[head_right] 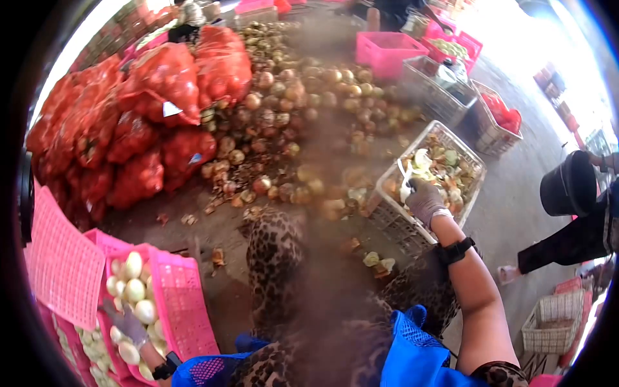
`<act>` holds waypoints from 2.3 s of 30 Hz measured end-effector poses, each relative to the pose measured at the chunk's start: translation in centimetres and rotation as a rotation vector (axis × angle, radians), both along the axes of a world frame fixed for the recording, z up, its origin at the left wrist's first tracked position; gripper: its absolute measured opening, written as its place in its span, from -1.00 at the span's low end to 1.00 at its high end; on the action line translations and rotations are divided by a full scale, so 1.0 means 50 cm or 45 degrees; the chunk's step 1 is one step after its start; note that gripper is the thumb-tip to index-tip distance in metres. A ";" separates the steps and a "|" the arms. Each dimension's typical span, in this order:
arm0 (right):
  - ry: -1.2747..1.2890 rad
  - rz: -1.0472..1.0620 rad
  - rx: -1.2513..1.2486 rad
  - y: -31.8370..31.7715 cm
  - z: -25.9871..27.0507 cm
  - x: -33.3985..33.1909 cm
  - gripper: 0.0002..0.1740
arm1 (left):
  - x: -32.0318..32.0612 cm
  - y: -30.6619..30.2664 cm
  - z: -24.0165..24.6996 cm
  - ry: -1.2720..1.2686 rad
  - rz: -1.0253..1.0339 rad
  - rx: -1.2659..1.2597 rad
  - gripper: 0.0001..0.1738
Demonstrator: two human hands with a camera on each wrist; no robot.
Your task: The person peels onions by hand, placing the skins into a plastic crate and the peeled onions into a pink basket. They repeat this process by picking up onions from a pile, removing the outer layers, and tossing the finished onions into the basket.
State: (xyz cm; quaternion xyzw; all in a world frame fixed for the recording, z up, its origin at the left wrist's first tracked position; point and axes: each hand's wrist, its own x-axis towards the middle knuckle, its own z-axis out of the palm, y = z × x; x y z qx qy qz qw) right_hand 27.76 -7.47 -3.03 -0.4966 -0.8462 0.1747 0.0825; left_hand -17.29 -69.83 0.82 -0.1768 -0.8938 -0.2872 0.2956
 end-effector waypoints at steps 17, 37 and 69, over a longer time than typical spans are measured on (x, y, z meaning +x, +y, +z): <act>0.432 -0.555 -0.773 0.072 0.039 -0.014 -0.62 | 0.110 1.248 -0.576 -0.923 -1.371 -1.263 -0.40; 1.186 0.016 -0.598 -0.043 0.094 -0.123 -0.41 | 0.333 1.183 0.034 -2.316 -1.898 -0.081 -0.17; 0.463 0.502 0.017 -0.038 0.094 0.026 -0.73 | 0.526 1.131 0.060 -1.464 -1.918 0.707 0.19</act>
